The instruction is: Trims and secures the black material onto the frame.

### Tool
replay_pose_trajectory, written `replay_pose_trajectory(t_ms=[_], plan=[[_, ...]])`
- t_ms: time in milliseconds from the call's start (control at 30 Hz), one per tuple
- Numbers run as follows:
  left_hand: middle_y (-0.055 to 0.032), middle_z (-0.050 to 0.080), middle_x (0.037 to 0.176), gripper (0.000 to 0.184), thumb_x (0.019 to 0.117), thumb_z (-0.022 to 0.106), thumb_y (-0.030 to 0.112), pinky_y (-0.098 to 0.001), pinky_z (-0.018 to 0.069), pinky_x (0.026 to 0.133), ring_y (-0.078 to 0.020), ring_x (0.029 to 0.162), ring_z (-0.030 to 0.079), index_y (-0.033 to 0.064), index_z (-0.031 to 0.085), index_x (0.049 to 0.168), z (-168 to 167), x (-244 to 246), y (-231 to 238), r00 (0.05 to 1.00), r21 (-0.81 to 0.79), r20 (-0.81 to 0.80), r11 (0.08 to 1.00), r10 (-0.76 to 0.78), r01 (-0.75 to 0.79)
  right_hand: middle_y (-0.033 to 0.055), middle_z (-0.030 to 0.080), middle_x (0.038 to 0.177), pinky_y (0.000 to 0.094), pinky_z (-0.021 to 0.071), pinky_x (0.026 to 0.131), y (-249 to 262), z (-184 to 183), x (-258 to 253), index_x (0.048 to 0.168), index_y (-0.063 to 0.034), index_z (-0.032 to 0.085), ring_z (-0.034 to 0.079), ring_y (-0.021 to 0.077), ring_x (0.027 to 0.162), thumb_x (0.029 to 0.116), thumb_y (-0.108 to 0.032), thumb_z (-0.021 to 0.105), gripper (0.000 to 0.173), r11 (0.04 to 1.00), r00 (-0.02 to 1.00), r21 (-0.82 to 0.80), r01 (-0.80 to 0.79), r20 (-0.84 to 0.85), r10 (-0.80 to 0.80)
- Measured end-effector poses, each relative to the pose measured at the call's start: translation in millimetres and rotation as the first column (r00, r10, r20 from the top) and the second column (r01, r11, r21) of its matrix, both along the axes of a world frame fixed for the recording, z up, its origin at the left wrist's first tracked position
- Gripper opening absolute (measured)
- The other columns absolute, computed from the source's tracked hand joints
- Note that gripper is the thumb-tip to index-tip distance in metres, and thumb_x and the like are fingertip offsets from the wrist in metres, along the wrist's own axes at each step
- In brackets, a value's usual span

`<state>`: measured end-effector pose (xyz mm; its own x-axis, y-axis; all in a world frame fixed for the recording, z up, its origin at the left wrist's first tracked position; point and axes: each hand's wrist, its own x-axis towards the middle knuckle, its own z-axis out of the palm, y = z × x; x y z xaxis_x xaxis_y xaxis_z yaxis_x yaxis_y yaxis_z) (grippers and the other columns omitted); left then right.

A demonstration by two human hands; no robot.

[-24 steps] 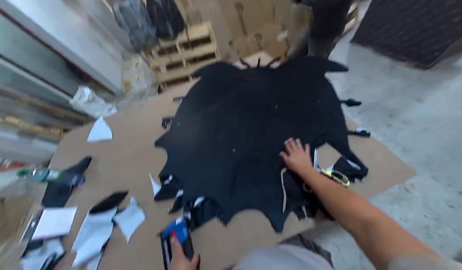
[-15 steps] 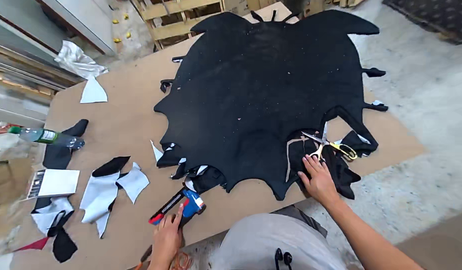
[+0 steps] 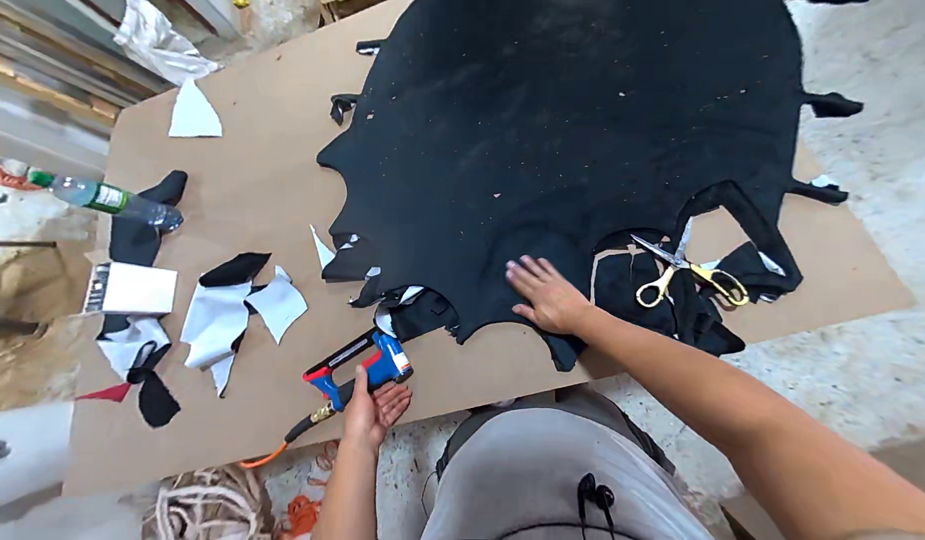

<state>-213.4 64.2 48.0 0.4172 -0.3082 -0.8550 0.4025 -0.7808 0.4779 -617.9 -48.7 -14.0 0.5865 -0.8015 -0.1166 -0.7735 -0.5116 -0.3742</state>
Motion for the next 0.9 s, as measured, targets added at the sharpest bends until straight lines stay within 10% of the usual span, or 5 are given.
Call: replay_pose_trajectory(t_ms=[133, 300, 500, 700, 900], plan=[[-0.0241, 0.071, 0.105, 0.087, 0.0979, 0.039, 0.076, -0.0455, 0.0607, 0.079, -0.0332, 0.091, 0.072, -0.0051, 0.058, 0.125, -8, -2, -15, 0.993, 0.080, 0.071, 0.992, 0.090, -0.095, -0.0039, 0.024, 0.171, 0.0531, 0.0121, 0.130, -15, -3, 17, 0.163, -0.0233, 0.034, 0.016, 0.0208, 0.160, 0.1061, -0.059, 0.030, 0.067, 0.896, 0.891, -0.006, -0.443, 0.104, 0.442], [-0.0181, 0.067, 0.096, 0.061, 0.1032, 0.053, 0.055, -0.0422, 0.0598, 0.075, -0.0264, 0.081, 0.068, -0.0022, 0.057, 0.122, -11, -27, -19, 0.913, -0.156, 0.270, 0.950, 0.306, -0.272, 0.0049, 0.024, 0.172, 0.0633, 0.0105, 0.127, -74, -13, -1, 0.163, -0.0151, 0.030, 0.016, 0.0302, 0.159, 0.1053, -0.059, 0.029, 0.073, 0.974, 0.983, -0.132, 0.184, 0.051, -0.178], [-0.0135, 0.062, 0.123, 0.043, 0.1054, 0.050, 0.040, -0.0478, 0.0572, 0.087, -0.0252, 0.107, 0.065, 0.0097, 0.050, 0.136, -18, -44, -16, 0.749, -0.534, 0.092, 0.668, 0.656, -0.519, -0.0031, 0.030, 0.169, 0.0529, 0.0140, 0.129, -17, -6, 30, 0.160, -0.0207, 0.039, 0.019, 0.0212, 0.159, 0.1073, -0.053, 0.035, 0.062, 0.831, 0.809, 0.032, -0.556, 0.251, 0.532], [-0.0111, 0.067, 0.107, 0.040, 0.1024, 0.054, 0.045, -0.0452, 0.0606, 0.077, -0.0226, 0.092, 0.070, 0.0113, 0.055, 0.125, -7, -33, -4, 0.821, -0.434, 0.025, 0.746, 0.571, -0.505, -0.0011, 0.023, 0.172, 0.0693, 0.0062, 0.124, -105, -9, -46, 0.164, -0.0224, 0.029, 0.016, 0.0272, 0.160, 0.1069, -0.055, 0.025, 0.066, 0.954, 0.960, -0.109, 0.278, -0.001, -0.280], [-0.0159, 0.071, 0.109, 0.034, 0.1061, 0.054, 0.029, -0.0471, 0.0625, 0.083, -0.0258, 0.098, 0.073, 0.0037, 0.055, 0.129, 3, -24, 25, 0.930, -0.419, 0.089, 0.860, 0.357, -0.290, 0.0038, 0.025, 0.171, 0.0665, 0.0141, 0.125, 21, 7, -96, 0.162, -0.0140, 0.035, 0.015, 0.0314, 0.159, 0.1087, -0.045, 0.028, 0.062, 0.980, 0.981, -0.038, 0.195, 0.011, -0.195]])
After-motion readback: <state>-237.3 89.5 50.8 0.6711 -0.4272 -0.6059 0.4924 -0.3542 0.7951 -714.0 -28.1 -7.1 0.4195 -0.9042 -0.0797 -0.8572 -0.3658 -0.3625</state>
